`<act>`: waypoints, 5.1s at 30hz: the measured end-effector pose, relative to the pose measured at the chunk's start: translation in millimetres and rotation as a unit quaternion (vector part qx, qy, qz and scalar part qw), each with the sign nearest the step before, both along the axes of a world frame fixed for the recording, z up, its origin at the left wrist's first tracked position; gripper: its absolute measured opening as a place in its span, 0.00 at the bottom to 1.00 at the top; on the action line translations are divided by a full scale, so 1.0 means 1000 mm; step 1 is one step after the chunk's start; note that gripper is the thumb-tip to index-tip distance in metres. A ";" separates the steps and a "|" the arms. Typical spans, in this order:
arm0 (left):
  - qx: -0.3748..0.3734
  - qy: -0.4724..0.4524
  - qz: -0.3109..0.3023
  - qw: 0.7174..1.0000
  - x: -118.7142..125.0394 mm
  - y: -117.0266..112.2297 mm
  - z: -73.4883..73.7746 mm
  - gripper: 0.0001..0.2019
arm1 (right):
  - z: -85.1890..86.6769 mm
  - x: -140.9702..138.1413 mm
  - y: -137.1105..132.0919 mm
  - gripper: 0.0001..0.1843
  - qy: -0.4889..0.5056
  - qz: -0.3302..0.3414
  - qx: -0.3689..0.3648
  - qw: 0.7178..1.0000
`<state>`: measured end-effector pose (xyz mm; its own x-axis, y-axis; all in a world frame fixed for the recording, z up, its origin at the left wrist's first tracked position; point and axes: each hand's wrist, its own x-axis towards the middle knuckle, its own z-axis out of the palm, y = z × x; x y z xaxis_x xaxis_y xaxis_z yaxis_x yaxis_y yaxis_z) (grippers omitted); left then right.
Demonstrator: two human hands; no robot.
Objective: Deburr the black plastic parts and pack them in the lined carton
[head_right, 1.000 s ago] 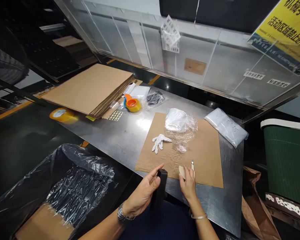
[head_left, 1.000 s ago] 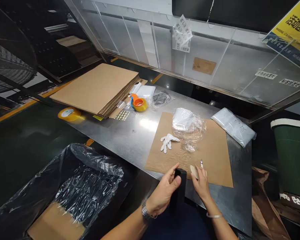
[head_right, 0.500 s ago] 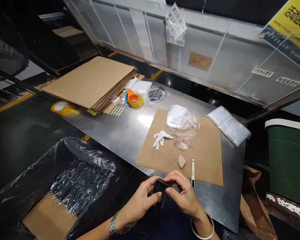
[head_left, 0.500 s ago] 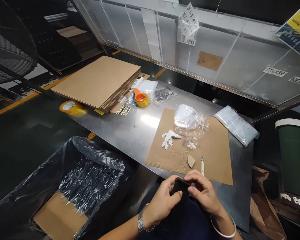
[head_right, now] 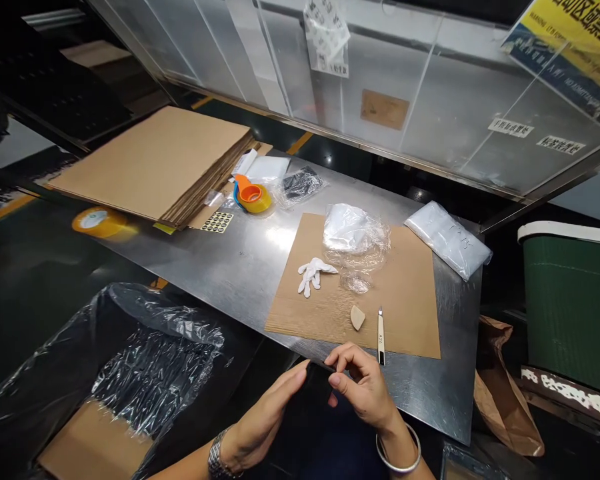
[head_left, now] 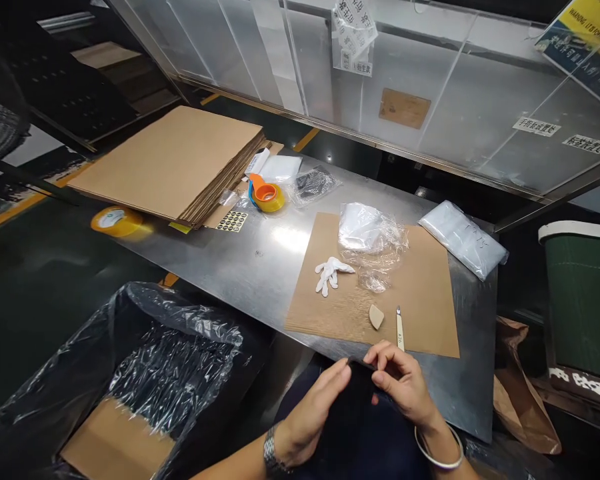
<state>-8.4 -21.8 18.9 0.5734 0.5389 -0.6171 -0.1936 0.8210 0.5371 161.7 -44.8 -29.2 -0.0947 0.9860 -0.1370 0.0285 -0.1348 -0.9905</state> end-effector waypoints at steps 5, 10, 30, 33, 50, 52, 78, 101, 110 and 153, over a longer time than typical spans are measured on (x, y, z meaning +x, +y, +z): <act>-0.199 -0.062 -0.016 0.978 -0.002 -0.002 -0.019 0.29 | -0.069 0.025 0.004 0.21 -0.201 -0.179 -0.066 0.961; -0.209 -0.125 0.051 0.969 -0.001 0.011 -0.024 0.28 | -0.127 0.055 0.009 0.19 -0.351 -0.258 -0.122 0.892; -0.119 -0.053 0.304 0.944 0.005 0.049 0.001 0.22 | 0.055 -0.002 -0.024 0.16 -0.500 0.040 0.215 0.838; -0.088 -0.046 0.328 0.939 0.007 0.048 0.004 0.20 | 0.063 -0.010 -0.024 0.18 -0.599 0.061 0.263 0.754; -0.037 -0.050 0.364 0.929 0.006 0.042 0.010 0.25 | 0.065 -0.017 -0.025 0.19 -0.638 0.094 0.252 0.722; -0.034 -0.053 0.366 0.929 0.006 0.041 0.010 0.25 | 0.065 -0.017 -0.026 0.19 -0.636 0.098 0.253 0.722; -0.021 -0.019 0.370 0.929 0.006 0.034 0.009 0.28 | 0.062 -0.015 -0.030 0.18 -0.653 0.105 0.249 0.707; -0.067 0.005 0.315 0.947 0.004 0.039 0.012 0.25 | 0.069 -0.017 -0.022 0.20 -0.597 0.092 0.206 0.770; -0.062 0.022 0.293 0.954 0.002 0.037 0.011 0.27 | 0.067 -0.019 -0.021 0.22 -0.617 0.113 0.197 0.753; 0.009 -0.052 0.419 0.907 0.013 0.036 -0.001 0.26 | 0.068 -0.028 -0.019 0.19 -0.225 0.253 -0.169 0.926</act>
